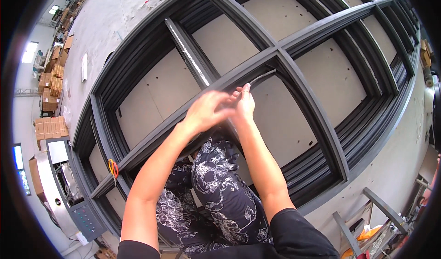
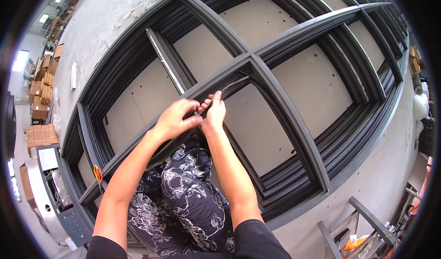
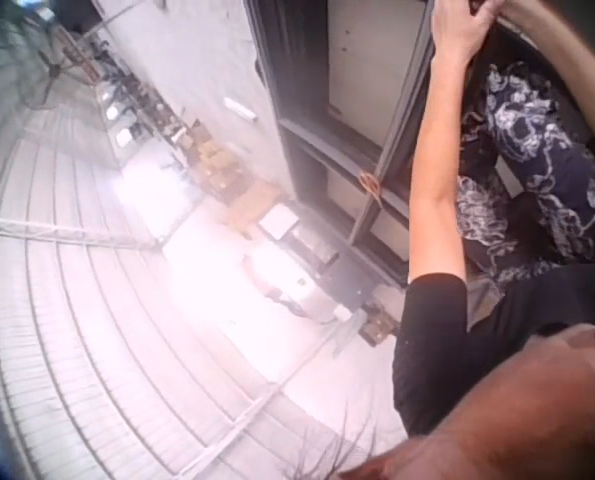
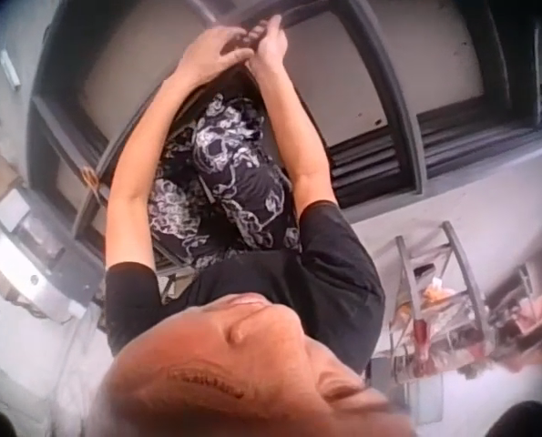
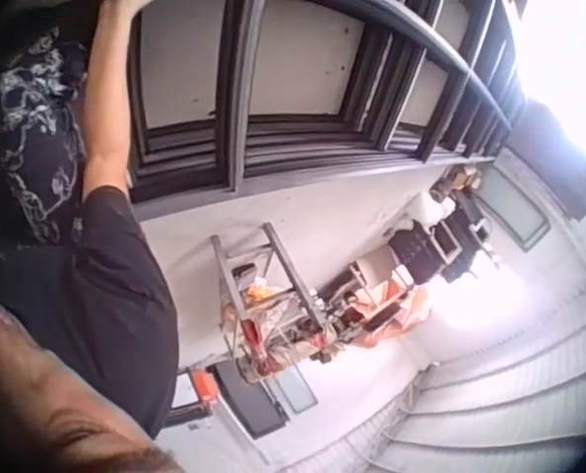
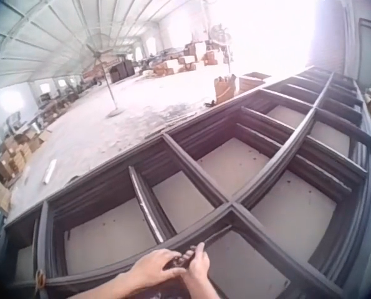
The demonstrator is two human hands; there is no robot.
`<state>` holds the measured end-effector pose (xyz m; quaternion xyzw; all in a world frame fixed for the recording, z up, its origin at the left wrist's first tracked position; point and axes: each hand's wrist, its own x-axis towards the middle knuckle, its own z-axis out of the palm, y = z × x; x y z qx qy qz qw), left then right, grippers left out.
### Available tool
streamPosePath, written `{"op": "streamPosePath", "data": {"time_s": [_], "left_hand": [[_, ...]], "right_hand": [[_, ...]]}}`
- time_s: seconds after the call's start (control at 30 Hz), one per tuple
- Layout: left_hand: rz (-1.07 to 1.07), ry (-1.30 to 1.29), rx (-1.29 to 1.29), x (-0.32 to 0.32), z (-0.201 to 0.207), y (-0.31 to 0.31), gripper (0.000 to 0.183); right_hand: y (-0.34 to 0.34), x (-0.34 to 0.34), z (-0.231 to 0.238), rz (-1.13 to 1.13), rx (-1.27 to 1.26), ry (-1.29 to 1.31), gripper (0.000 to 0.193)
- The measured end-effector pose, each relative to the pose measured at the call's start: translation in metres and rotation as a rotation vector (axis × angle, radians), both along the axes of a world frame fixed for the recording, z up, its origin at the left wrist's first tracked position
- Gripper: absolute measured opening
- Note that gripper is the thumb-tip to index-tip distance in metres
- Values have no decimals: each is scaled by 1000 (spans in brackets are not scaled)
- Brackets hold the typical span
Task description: The person fits rubber seals into the grooves of large metal window or door frames using their hands and scissors to cut the material to length.
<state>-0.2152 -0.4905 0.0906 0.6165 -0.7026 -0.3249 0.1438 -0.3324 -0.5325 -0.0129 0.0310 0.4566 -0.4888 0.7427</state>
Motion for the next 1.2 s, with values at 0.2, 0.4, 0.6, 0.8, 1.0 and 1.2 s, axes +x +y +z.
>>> {"op": "streamPosePath", "data": {"time_s": [0.2, 0.4, 0.6, 0.8, 1.0, 1.2], "left_hand": [[129, -381, -330, -26, -41, -98, 68], [179, -345, -166, -64, -83, -137, 61], [131, -276, -305, -54, -98, -135, 62], [157, -296, -271, -57, -91, -136, 56], [130, -347, -299, -62, -98, -135, 55], [141, -432, -269, -67, -92, -133, 65]], "right_hand": [[4, 25, -17, 145, -115, -78, 40], [5, 12, -33, 130, -65, -89, 38], [7, 4, -17, 119, -59, -245, 35], [11, 21, -1, 7, -142, 21, 40], [12, 17, -23, 111, -67, 70, 48], [12, 25, -22, 75, -69, 169, 31]]}}
